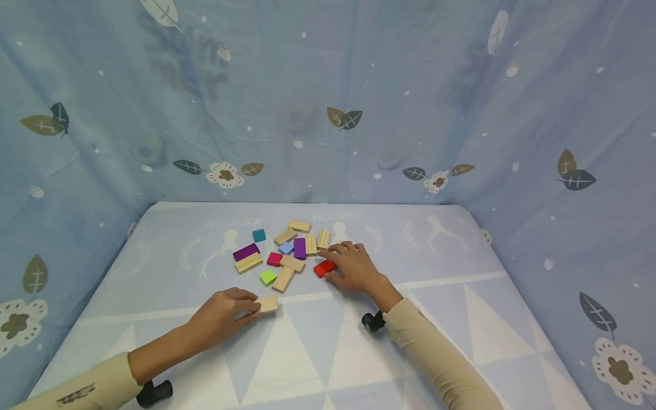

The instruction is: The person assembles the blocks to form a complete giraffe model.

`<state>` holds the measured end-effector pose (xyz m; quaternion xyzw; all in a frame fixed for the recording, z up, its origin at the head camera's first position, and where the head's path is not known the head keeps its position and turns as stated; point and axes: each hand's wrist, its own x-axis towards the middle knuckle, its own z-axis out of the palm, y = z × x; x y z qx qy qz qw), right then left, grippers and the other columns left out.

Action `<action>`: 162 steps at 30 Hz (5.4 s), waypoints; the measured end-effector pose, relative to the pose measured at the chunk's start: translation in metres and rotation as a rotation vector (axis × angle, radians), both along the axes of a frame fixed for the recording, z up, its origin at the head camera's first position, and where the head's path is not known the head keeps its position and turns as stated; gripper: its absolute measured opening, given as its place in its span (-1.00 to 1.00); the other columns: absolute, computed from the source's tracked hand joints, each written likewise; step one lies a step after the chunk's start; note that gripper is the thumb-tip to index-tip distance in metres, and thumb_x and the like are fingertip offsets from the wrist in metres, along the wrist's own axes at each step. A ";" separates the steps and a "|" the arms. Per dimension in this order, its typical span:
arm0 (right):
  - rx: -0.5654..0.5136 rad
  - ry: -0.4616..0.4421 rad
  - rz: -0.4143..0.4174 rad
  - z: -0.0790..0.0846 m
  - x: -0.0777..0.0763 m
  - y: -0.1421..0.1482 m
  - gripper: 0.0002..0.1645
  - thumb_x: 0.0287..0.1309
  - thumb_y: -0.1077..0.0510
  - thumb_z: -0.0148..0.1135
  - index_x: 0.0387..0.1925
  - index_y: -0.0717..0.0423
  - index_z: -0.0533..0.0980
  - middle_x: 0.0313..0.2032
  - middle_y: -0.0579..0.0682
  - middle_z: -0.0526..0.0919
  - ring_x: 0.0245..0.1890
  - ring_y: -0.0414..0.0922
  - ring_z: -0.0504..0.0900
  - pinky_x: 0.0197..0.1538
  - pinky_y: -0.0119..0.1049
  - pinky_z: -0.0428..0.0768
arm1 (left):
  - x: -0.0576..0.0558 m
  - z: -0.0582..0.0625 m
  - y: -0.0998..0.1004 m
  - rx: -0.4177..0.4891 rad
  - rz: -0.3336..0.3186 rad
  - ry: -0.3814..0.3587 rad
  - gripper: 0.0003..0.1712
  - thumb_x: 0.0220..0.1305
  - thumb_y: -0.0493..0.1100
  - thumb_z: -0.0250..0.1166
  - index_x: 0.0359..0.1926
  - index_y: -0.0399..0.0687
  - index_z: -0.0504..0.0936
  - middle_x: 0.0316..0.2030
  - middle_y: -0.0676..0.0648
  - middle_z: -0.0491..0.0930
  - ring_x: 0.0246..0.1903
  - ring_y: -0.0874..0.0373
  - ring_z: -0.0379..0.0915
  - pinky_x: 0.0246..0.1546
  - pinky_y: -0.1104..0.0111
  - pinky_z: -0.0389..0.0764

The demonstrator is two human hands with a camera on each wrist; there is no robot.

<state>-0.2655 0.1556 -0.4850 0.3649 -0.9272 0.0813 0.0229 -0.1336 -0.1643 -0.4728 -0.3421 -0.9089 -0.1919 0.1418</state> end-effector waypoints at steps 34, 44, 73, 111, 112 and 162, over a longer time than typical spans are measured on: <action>0.053 0.008 0.005 0.000 -0.005 -0.007 -0.57 0.14 0.06 0.41 0.09 -0.12 0.62 0.03 -0.09 0.60 0.13 -0.03 0.42 0.15 0.04 0.29 | 0.018 -0.018 0.014 -0.030 -0.135 -0.134 -0.88 0.10 -0.17 0.51 -0.29 0.00 0.78 -0.26 0.09 0.69 -0.19 0.23 0.59 -0.16 0.33 0.61; 0.035 0.003 0.002 0.000 -0.006 -0.008 -0.59 0.14 0.08 0.42 0.06 -0.11 0.64 0.00 -0.10 0.61 0.09 -0.03 0.46 0.15 0.05 0.29 | 0.017 -0.020 0.013 -0.023 -0.132 -0.161 -0.90 0.13 -0.17 0.49 -0.29 0.02 0.78 -0.24 0.11 0.67 -0.19 0.26 0.56 -0.18 0.39 0.59; 0.063 -0.005 0.025 0.008 -0.009 -0.006 -0.62 0.10 0.05 0.45 -0.01 -0.03 0.67 -0.08 -0.08 0.63 0.02 -0.04 0.46 0.15 0.01 0.30 | 0.002 -0.013 0.001 -0.001 0.017 -0.107 -0.80 0.13 0.01 0.48 -0.20 0.15 0.74 -0.24 0.22 0.55 -0.23 0.30 0.43 -0.25 0.34 0.56; 0.025 -0.016 0.150 0.013 0.067 -0.072 -0.68 0.13 -0.02 0.41 -0.05 -0.10 0.69 -0.16 -0.18 0.63 -0.05 -0.13 0.43 0.19 0.10 0.16 | 0.006 -0.025 0.003 -0.002 0.170 -0.082 -0.58 -0.11 0.26 0.56 -0.23 0.29 0.71 -0.28 0.28 0.51 -0.36 0.32 0.31 -0.54 0.53 0.34; 0.027 -0.023 0.148 0.013 0.068 -0.073 -0.67 0.13 -0.02 0.41 -0.05 -0.10 0.69 -0.16 -0.18 0.64 -0.05 -0.13 0.43 0.19 0.09 0.16 | 0.006 -0.025 0.004 -0.001 0.173 -0.086 -0.59 -0.12 0.25 0.56 -0.22 0.29 0.71 -0.27 0.28 0.51 -0.35 0.32 0.31 -0.55 0.53 0.34; 0.017 -0.190 0.301 0.006 0.075 -0.077 -0.17 -0.16 -0.52 0.38 0.09 -0.16 0.62 -0.06 -0.26 0.56 0.02 -0.22 0.37 0.12 -0.01 0.21 | 0.011 -0.017 0.012 -0.099 0.089 -0.161 -0.79 0.03 0.05 0.54 -0.28 0.16 0.82 -0.29 0.24 0.59 -0.30 0.29 0.40 -0.51 0.55 0.42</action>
